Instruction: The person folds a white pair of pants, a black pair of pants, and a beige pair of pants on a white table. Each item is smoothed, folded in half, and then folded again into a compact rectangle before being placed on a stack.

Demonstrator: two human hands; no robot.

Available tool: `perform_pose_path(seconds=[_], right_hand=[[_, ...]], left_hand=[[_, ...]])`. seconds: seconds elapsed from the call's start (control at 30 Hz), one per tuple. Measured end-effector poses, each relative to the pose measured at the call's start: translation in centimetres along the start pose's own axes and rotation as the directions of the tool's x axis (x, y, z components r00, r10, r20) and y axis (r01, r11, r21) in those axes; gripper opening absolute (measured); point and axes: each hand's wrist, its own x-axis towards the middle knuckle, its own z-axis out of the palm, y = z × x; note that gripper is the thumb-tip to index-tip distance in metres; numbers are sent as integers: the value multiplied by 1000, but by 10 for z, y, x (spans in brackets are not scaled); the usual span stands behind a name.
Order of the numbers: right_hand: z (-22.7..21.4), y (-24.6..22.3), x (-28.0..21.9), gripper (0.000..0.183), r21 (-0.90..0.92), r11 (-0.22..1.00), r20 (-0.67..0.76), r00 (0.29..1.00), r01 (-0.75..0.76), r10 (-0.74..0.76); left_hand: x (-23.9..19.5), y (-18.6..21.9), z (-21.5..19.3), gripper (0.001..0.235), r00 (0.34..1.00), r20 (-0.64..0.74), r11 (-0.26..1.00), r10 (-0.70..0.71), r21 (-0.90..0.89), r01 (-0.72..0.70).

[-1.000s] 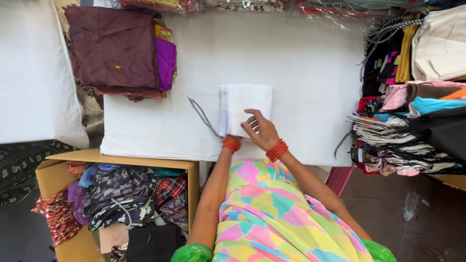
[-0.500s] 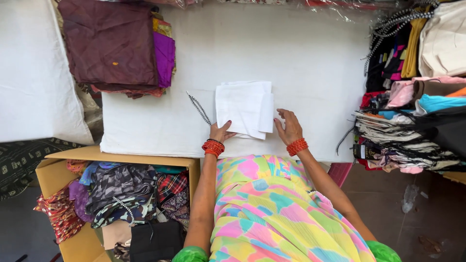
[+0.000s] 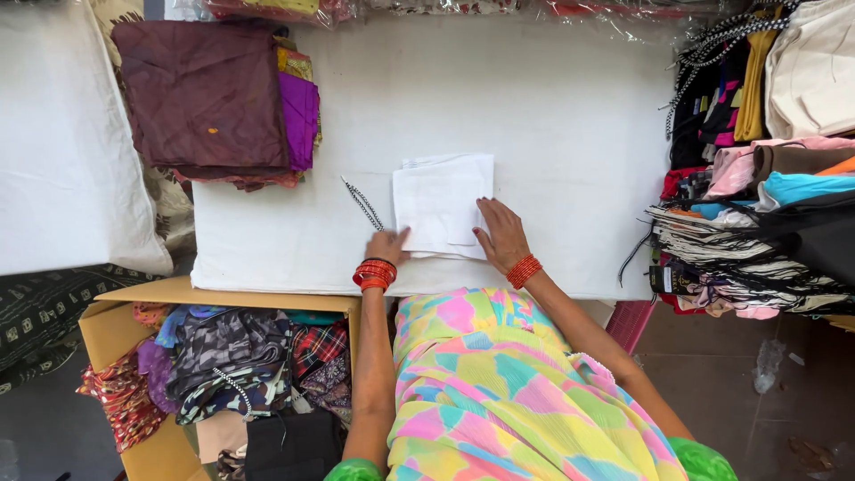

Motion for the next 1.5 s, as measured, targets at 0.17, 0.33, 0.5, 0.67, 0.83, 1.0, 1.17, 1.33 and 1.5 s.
perform_pose_path(seconds=[0.17, 0.33, 0.5, 0.67, 0.83, 1.0, 1.17, 1.33, 1.5], right_hand=[[31, 6, 17, 70, -184, 975, 26, 993, 122, -119], [54, 14, 41, 81, -288, 947, 53, 990, 141, -131], [49, 24, 66, 94, -391, 920, 103, 994, -2, 46], [40, 55, 50, 90, -462, 877, 67, 981, -130, 180], [36, 57, 41, 86, -397, 912, 46, 991, -101, 129], [24, 50, 27, 78, -216, 970, -97, 991, -116, 97], [60, 40, -13, 62, -51, 934, 28, 935, 355, -354], [76, 8, -16, 47, 140, 794, 263, 750, 592, -606], [45, -65, 18, 77, 48, 990, 830, 545, 134, -114]], left_hand=[[83, -23, 14, 30, 846, -389, 923, 365, 30, -384], [116, -11, 35, 27, 757, -483, 846, 440, -57, -529], [118, -6, 47, 14, 650, -532, 771, 543, 10, -636], [132, -17, 38, 16, 694, -481, 771, 535, -57, -634], [111, 16, 22, 34, 807, -359, 835, 469, -117, -538], [116, 19, 18, 53, 906, 50, 893, 421, -198, -405], [113, 30, 14, 56, 912, 287, 920, 294, -343, -189], [89, 61, 26, 66, 855, 455, 898, 250, -439, -29], [80, 86, 79, 78, 820, 516, 944, 249, -317, -88]])
